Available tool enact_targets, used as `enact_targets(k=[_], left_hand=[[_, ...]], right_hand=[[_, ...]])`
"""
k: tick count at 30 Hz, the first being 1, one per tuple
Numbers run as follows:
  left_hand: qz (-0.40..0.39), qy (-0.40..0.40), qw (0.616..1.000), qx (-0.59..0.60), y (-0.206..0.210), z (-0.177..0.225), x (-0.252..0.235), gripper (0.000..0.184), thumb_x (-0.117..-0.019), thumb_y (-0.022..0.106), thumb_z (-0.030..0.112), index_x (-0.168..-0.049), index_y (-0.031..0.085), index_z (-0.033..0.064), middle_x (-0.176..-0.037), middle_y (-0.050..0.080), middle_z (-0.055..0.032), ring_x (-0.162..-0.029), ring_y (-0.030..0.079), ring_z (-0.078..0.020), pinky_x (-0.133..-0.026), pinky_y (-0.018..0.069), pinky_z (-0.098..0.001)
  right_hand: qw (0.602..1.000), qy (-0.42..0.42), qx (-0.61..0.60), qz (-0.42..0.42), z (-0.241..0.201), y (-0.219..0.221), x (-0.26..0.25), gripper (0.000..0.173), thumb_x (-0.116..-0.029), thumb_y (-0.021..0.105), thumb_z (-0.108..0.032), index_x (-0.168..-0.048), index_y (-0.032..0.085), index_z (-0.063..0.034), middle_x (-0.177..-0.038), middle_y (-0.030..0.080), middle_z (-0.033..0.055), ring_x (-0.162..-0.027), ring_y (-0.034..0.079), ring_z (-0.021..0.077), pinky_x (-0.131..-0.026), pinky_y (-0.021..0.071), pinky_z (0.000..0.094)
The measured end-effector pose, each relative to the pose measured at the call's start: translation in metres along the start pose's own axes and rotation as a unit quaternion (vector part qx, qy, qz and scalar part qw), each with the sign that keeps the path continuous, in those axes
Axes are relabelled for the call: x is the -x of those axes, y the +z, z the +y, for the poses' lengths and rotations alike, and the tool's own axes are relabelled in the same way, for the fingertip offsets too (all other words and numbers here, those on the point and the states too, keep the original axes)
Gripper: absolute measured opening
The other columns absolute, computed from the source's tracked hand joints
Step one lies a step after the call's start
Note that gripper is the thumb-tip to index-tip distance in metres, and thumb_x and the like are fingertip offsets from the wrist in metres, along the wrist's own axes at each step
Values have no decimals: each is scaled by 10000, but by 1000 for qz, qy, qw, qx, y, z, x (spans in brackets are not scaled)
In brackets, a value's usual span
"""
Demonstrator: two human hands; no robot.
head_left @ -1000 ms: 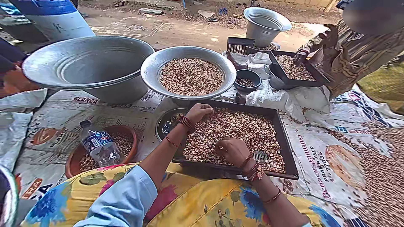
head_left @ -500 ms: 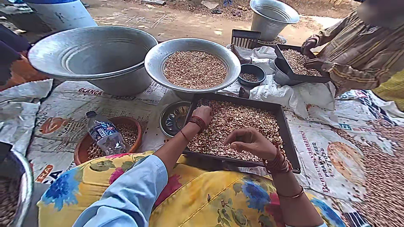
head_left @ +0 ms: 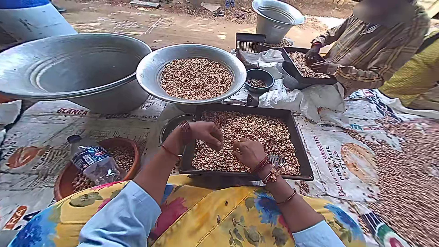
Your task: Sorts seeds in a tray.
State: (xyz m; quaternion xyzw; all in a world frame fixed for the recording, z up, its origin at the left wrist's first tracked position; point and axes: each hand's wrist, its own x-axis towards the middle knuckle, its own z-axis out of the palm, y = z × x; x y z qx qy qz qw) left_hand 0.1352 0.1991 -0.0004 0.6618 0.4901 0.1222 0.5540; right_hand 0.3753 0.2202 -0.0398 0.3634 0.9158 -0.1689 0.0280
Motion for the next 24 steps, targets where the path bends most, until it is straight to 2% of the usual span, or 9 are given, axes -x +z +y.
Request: enact_targets(k=[2,4,7,9,12,14,16,20,24], left_hand=[[-127,83,984,94,-4,0,9,178,-962,606,131,-985,780,105,-946,794,38,-862,759,-70,-793,623,-246],[-126,79,983,105,-6,7,15,179,-984,590,121,-1009,768,109,-961,794,30,-864,764,-93,-782,632,-258],[-30,-66,997,24,-4,13,14,143,-1024,585,58,-1071,711,9,-869,755,-33,-771,740,-128,-730,614,-281],[3,-180,982,-62,3,5,4,228,-1044,591,143,-1183,665,-23,-891,723,-105,-759,712,-165,-754,596,-332],[-26,-314,939,-135,22,-2,-12,387,-1055,591,270,-1292,608,-35,-1037,691,-205,-838,680,-242,-821,558,-401],[-66,-311,936,-151,34,-5,-24,455,-1037,619,311,-1286,593,-68,-1110,685,-250,-958,709,-323,-901,562,-478],[-81,-281,943,-162,46,-4,-35,515,-1014,654,334,-1259,580,-113,-1138,668,-285,-1009,696,-375,-932,542,-531],[16,-231,969,-83,72,1,-55,590,-976,710,353,-1252,548,-142,-1183,626,-305,-1082,641,-396,-957,498,-577],[158,-167,955,186,92,-1,-61,618,-986,683,180,-1462,369,-61,-1310,557,-256,-1125,601,-300,-945,513,-464]], right_hand=[[1000,-1,-4,-10,1,1,-1,262,-990,594,-229,-1155,725,-72,-1176,704,163,-1063,688,350,-846,525,570],[1000,-2,-14,-28,1,0,-1,274,-986,582,-243,-1166,713,-84,-1194,687,159,-1079,677,342,-843,518,573],[986,-54,-147,-51,0,-12,10,266,-971,639,-266,-1134,724,-73,-1059,713,130,-963,678,287,-821,513,536],[947,-126,-285,-83,8,-23,18,268,-977,663,-225,-1161,705,-35,-995,717,75,-847,655,138,-803,534,380],[966,-18,-242,-89,35,-46,28,357,-1005,653,-258,-1293,642,-47,-1101,718,130,-929,690,212,-878,544,435],[975,168,-103,-99,54,-53,28,479,-1011,644,-351,-1384,579,-59,-1222,684,216,-1114,670,370,-978,494,575],[951,274,-43,-137,68,-45,23,604,-980,685,-384,-1424,526,-8,-1336,616,267,-1254,599,427,-1039,452,618],[954,208,-95,-192,56,-27,14,827,-964,723,-400,-1528,320,52,-1302,596,309,-1161,634,437,-994,486,596],[965,104,-196,-139,30,-24,12,791,-965,670,-138,-1589,220,43,-1391,548,311,-1278,569,417,-1079,431,568]])
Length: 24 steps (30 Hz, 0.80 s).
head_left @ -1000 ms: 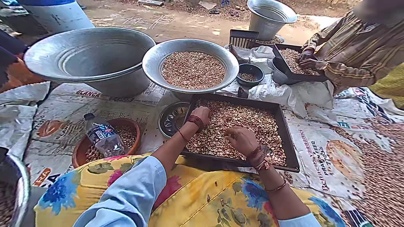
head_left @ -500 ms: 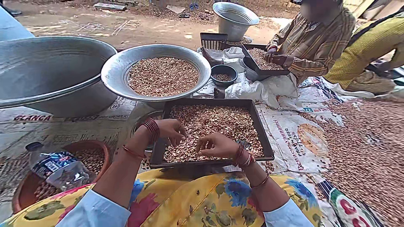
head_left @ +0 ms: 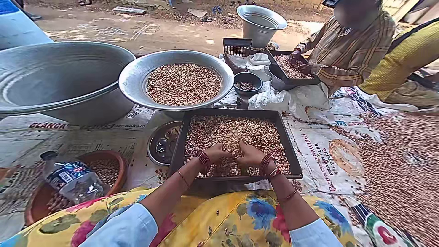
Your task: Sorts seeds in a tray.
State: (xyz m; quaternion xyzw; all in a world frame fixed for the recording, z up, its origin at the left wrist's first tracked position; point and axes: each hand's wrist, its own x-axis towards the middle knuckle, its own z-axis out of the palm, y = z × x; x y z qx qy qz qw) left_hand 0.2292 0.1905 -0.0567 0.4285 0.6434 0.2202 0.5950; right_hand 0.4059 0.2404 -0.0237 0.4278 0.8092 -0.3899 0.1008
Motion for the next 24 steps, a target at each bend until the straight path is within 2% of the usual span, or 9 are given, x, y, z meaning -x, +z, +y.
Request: enact_targets(k=[2,4,6,10,14,17,20,22,24], left_hand=[[37,51,989,136,-2,1,3,506,-966,622,13,-1422,406,-19,-1198,593,-162,-997,629,-189,-838,552,-368],[72,95,970,214,-13,12,10,351,-948,553,-78,-1281,479,6,-1006,617,-63,-834,637,-95,-733,556,-276],[83,136,968,194,-30,25,21,335,-940,547,-117,-1249,500,5,-954,625,-41,-777,635,-64,-691,551,-233],[120,231,965,9,-57,43,39,403,-948,510,-135,-1276,628,67,-1039,685,-78,-742,633,-87,-662,535,-246],[196,271,933,-134,-63,52,55,326,-1009,505,-53,-1246,657,112,-1112,708,-72,-786,688,-155,-710,586,-357],[273,285,882,-259,-61,48,51,268,-995,581,12,-1202,712,120,-1137,711,-107,-900,704,-273,-808,568,-538],[268,267,867,-324,-48,41,37,195,-992,635,101,-1156,739,85,-1145,698,-152,-951,697,-330,-859,548,-574],[215,245,876,-355,-34,36,27,211,-1011,620,163,-1170,738,90,-1193,678,-167,-1012,681,-346,-909,525,-568],[168,235,882,-373,-22,32,18,237,-1025,590,178,-1191,737,95,-1238,661,-176,-1106,654,-353,-961,503,-565]], right_hand=[[988,-100,-108,37,2,-4,4,704,-950,640,-49,-1580,327,-14,-1473,511,274,-1288,576,361,-1052,472,514],[964,-138,-210,86,5,-14,8,509,-975,620,-31,-1467,493,-72,-1343,605,181,-1014,698,252,-777,612,420],[960,-102,-182,185,15,-28,11,323,-1005,614,-79,-1328,605,-60,-1178,694,114,-841,717,168,-694,607,338],[962,74,45,259,41,-45,4,262,-1022,599,-218,-1234,722,-124,-1097,737,135,-1052,684,319,-939,494,555],[966,106,87,221,51,-40,-12,305,-1005,618,-263,-1264,695,-121,-1174,708,178,-1127,657,369,-958,479,601],[965,116,103,213,47,-40,-16,296,-1007,616,-252,-1250,698,-103,-1188,702,190,-1145,651,379,-962,476,606],[969,108,95,200,47,-41,-14,298,-1007,616,-255,-1233,702,-80,-1176,705,185,-1141,653,368,-972,470,602],[983,40,44,175,46,-43,-3,268,-997,648,-236,-1188,720,-62,-1082,726,132,-1004,679,284,-911,509,514],[978,-135,-112,115,44,-42,11,138,-972,685,-166,-1047,723,-56,-862,701,-28,-681,601,41,-645,506,240]])
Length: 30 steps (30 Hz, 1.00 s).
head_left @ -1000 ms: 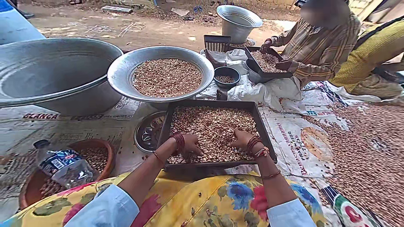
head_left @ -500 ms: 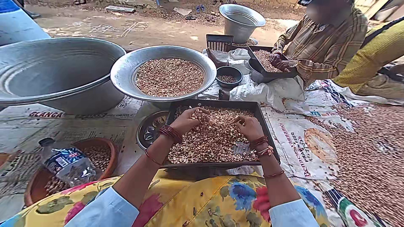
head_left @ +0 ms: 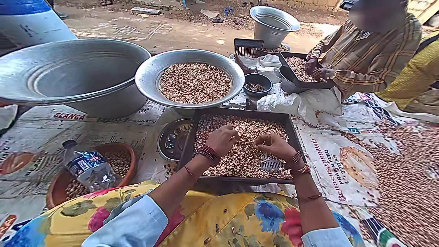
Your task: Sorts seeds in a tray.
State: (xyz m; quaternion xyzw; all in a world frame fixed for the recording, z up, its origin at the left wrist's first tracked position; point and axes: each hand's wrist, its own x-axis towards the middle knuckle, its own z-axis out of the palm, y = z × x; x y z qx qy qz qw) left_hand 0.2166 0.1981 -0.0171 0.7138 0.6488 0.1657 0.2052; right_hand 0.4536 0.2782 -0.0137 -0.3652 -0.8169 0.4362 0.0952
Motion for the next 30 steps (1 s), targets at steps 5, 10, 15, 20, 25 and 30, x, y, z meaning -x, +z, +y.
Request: enact_targets(k=[5,10,15,20,25,30], left_hand=[[-26,8,999,-30,26,5,-9,254,-1031,571,164,-1221,726,99,-1315,622,-210,-1267,578,-384,-1001,487,-565],[-29,9,998,-51,32,6,-16,237,-1011,601,160,-1204,721,93,-1320,601,-218,-1261,573,-389,-970,510,-551],[-39,-8,998,-56,24,0,-16,269,-1029,526,110,-1236,692,69,-1333,601,-207,-1268,576,-382,-991,497,-559],[3,-69,997,-20,-3,-22,-16,266,-1031,581,149,-1264,677,65,-1274,642,-206,-1161,642,-390,-984,493,-591],[-32,-120,992,7,-30,-42,-11,299,-1044,602,256,-1274,679,82,-1161,706,-195,-1103,664,-389,-980,465,-631],[-108,-230,963,-95,-41,-54,-9,348,-991,675,264,-1287,680,82,-1272,670,-227,-1225,609,-440,-1019,430,-671]], right_hand=[[993,-85,-76,11,-19,11,3,105,-960,689,-148,-1010,737,-70,-840,699,-77,-648,573,-39,-618,488,170],[980,44,190,33,-13,31,-13,219,-986,653,-215,-1154,758,-123,-1057,743,98,-955,688,260,-894,515,519],[953,61,294,22,-20,50,-21,286,-975,604,-135,-1235,724,-133,-1204,711,149,-1118,673,343,-908,508,571],[949,56,311,2,-23,52,-20,271,-988,599,-198,-1216,712,-106,-1161,708,162,-1070,680,358,-871,507,590],[973,-156,-36,-164,-42,43,6,204,-977,658,-154,-1119,738,-32,-999,743,-9,-823,651,1,-764,546,224],[990,74,115,-29,-25,13,4,363,-1011,648,-237,-1342,637,-91,-1173,718,108,-1014,699,224,-911,550,439]])
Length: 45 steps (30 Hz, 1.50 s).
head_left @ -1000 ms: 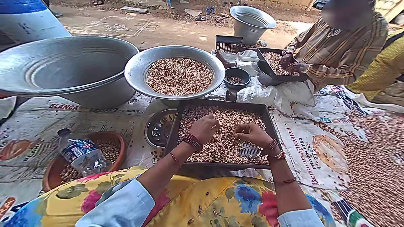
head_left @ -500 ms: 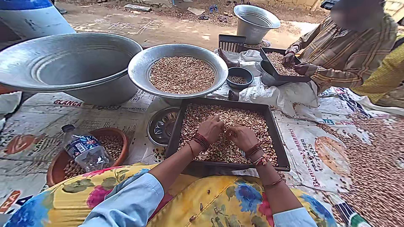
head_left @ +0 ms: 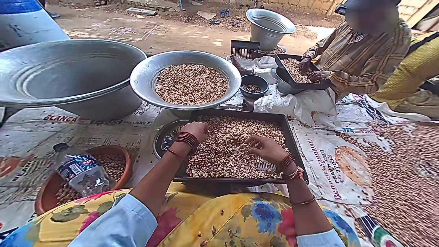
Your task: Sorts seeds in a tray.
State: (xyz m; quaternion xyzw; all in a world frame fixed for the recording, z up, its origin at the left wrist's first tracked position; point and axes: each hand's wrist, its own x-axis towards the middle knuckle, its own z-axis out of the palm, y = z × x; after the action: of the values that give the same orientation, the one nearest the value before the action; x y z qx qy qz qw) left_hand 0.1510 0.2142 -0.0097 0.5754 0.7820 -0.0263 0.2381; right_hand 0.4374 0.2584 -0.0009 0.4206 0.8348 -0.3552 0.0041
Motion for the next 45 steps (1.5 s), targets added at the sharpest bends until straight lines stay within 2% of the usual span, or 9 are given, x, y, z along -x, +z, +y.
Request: enact_targets(k=[4,11,13,17,22,26,39,43,45], left_hand=[[-52,-13,995,-87,22,28,9,422,-963,669,174,-1341,612,-4,-1366,600,-271,-1295,558,-465,-1026,439,-658],[-103,93,985,107,63,67,19,661,-918,686,71,-1492,388,-65,-1404,544,-304,-1327,531,-441,-1089,405,-609],[-104,116,942,297,66,60,18,641,-871,696,-49,-1452,429,-86,-1383,547,-274,-1281,554,-334,-1086,430,-489],[-89,106,822,553,45,59,29,415,-882,620,-139,-1265,511,-24,-1023,625,-72,-834,638,-79,-740,556,-255],[14,212,832,512,5,45,40,386,-919,510,-147,-1262,600,5,-1010,657,-73,-800,637,-81,-708,549,-245],[67,256,836,480,-20,37,57,388,-985,456,-129,-1290,604,60,-1112,706,-81,-798,697,-142,-658,592,-278],[205,215,934,200,11,36,20,182,-992,641,105,-1138,749,91,-1089,707,-133,-956,693,-298,-871,553,-535],[144,184,961,148,34,53,0,236,-1033,593,183,-1199,742,108,-1220,675,-166,-1126,658,-347,-980,504,-560],[148,183,963,129,42,59,-7,240,-1037,592,198,-1207,741,116,-1233,660,-175,-1168,631,-357,-976,500,-549]], right_hand=[[956,240,170,-24,15,3,-13,632,-966,708,-350,-1484,484,-65,-1347,617,261,-1269,589,443,-1024,450,645],[991,82,47,-99,-5,37,-23,849,-943,733,-216,-1587,234,22,-1383,556,316,-1290,566,434,-1076,427,597],[995,9,-71,-70,1,36,-22,798,-920,729,-121,-1565,297,61,-1443,521,298,-1338,535,348,-1130,403,496],[958,-145,-246,17,3,22,-14,440,-910,613,-22,-1338,546,58,-1206,647,100,-994,640,44,-882,541,237],[976,-87,-156,128,6,-9,-7,223,-987,610,-41,-1200,673,-54,-1202,688,67,-780,697,91,-698,611,288],[976,91,64,189,20,-18,-28,222,-1003,625,-179,-1184,738,-119,-1139,737,121,-1066,688,325,-932,497,581],[971,130,134,149,28,-9,-56,273,-1018,599,-228,-1224,712,-90,-1201,698,179,-1152,653,369,-972,476,599],[989,-78,-76,105,12,-15,-26,140,-980,677,-178,-1057,728,-72,-904,707,-7,-735,623,70,-692,520,275],[930,-218,-294,38,3,-13,-10,69,-951,666,-90,-1001,707,-67,-839,707,-85,-652,604,-35,-600,511,144]])
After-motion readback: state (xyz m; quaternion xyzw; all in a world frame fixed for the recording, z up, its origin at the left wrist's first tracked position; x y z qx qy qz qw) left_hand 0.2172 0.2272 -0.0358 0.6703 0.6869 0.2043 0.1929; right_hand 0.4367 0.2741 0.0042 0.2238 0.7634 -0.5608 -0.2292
